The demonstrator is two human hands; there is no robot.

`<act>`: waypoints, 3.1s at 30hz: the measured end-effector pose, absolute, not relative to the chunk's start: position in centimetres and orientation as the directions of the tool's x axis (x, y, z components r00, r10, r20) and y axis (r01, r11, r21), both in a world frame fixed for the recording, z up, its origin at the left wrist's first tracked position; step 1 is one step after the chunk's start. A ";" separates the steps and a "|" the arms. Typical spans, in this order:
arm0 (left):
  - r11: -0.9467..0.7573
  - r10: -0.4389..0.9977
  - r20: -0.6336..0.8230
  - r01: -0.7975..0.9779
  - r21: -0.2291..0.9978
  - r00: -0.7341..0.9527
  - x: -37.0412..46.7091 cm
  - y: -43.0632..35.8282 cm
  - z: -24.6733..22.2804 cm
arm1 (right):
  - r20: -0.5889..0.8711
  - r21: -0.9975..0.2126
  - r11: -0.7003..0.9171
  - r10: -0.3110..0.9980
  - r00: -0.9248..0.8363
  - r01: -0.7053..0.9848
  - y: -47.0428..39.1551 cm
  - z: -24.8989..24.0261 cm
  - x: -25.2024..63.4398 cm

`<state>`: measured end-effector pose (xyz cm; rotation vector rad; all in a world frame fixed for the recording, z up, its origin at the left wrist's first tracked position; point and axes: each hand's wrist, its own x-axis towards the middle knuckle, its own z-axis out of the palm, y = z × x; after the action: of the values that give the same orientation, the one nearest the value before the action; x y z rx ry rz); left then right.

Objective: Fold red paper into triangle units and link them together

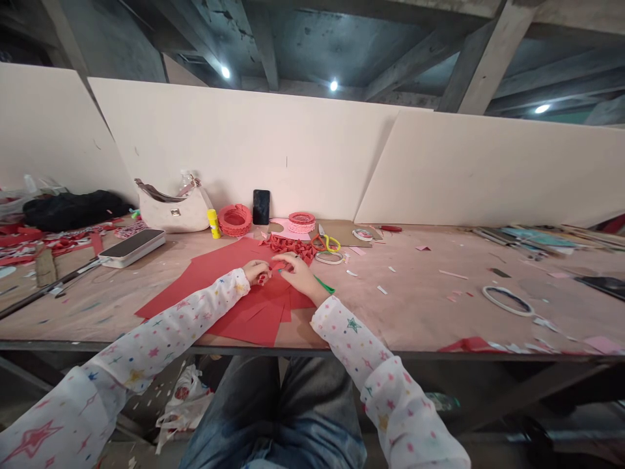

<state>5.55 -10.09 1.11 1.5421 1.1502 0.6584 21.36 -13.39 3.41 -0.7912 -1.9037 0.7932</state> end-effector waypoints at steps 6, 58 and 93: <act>-0.097 0.925 -0.031 0.313 0.945 0.378 5.5 -10.0 0.8 | 0.422 -0.816 0.522 0.832 -0.361 0.249 -12.8 3.0 21.5; -0.504 0.790 0.401 0.121 0.855 0.463 5.4 -10.8 0.8 | 0.216 -0.941 0.316 0.834 -0.508 0.119 -13.9 3.2 21.2; -0.493 0.840 0.389 0.233 0.838 0.377 5.3 -10.7 1.3 | 0.247 -0.968 0.242 0.854 -0.458 -0.069 -13.3 3.1 21.3</act>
<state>5.26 -10.69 1.28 1.9391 0.9241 1.1072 21.34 -13.31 3.12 -0.7407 -1.6527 1.3470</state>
